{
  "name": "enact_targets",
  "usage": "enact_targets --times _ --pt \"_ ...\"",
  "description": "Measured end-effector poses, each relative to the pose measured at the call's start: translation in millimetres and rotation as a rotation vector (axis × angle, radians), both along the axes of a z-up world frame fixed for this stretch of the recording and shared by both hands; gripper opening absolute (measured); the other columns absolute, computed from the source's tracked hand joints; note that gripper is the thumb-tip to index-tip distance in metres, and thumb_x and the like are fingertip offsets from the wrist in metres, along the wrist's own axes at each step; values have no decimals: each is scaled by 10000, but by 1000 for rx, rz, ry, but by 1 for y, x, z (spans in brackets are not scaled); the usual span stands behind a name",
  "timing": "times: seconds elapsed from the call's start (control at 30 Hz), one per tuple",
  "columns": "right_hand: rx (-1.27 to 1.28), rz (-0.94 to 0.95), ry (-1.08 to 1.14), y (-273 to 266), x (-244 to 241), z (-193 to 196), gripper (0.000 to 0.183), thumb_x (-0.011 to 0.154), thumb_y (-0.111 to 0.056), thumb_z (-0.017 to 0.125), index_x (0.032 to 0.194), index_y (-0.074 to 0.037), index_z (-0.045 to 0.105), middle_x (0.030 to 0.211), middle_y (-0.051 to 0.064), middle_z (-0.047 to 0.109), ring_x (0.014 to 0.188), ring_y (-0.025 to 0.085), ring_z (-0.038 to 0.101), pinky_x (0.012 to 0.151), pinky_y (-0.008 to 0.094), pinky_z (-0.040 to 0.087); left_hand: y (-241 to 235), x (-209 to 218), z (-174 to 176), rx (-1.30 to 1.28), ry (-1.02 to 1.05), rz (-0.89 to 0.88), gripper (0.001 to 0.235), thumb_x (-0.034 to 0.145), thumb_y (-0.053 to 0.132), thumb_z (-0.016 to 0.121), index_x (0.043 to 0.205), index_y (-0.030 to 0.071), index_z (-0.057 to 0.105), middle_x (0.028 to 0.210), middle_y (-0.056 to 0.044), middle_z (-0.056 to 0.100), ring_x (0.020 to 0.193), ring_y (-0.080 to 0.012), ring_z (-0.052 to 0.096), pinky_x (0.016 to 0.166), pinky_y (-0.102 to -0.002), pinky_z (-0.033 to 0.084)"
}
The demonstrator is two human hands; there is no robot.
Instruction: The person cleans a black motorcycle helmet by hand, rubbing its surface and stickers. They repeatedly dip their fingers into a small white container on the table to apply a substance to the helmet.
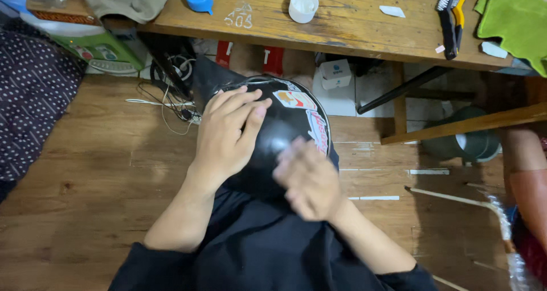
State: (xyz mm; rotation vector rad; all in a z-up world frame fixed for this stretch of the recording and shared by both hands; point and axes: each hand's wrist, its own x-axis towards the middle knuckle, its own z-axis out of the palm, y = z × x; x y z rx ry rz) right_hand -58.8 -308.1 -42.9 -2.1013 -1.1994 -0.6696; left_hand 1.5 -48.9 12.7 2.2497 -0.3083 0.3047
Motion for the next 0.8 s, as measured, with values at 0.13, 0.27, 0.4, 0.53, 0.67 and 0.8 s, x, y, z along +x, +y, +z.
enact_targets --times 0.13,0.27,0.4,0.53,0.67,0.8 --pt "48 280 -13 6 18 35 297 1123 -267 655 1242 -133 891 1361 69 893 1304 311 855 1277 512 516 -5 -12 4 87 -187 -61 432 1264 417 495 1368 238 874 1371 -79 834 1399 -373 722 1298 -593 407" --pt "87 98 220 -16 49 37 381 1107 -332 655 1313 -106 882 1464 236 793 1409 542 722 1211 686 517 -1 -35 14 77 -191 -101 445 1237 412 484 1427 200 826 1424 -65 817 1425 -359 685 1338 -651 287" --pt "165 -54 353 -7 36 38 384 1123 -371 669 1345 -124 862 1554 226 771 1483 529 699 1252 677 489 17 -41 20 48 -135 -133 352 1193 344 587 1432 163 771 1283 -58 853 1334 -309 745 1352 -670 261" --pt "133 3 249 -8 35 32 388 1145 -354 646 1364 -124 870 1532 204 789 1454 516 715 1225 639 505 48 -8 -1 -19 -81 -195 276 1187 272 593 1356 210 803 1285 -1 865 1266 -258 790 1350 -586 322" --pt "-20 139 140 -10 17 33 370 1150 -321 676 1465 -175 802 1605 136 729 1527 499 651 1304 658 457 50 9 -5 35 -57 -146 462 1141 405 700 1544 181 723 1598 -66 693 1570 -334 560 1375 -612 274" --pt "-112 386 126 11 5 89 253 1183 -176 708 1335 -35 854 1424 93 849 1386 366 802 1244 546 563 45 6 3 187 20 -170 540 1104 443 640 1568 171 698 1624 -46 670 1607 -336 493 1366 -741 161"
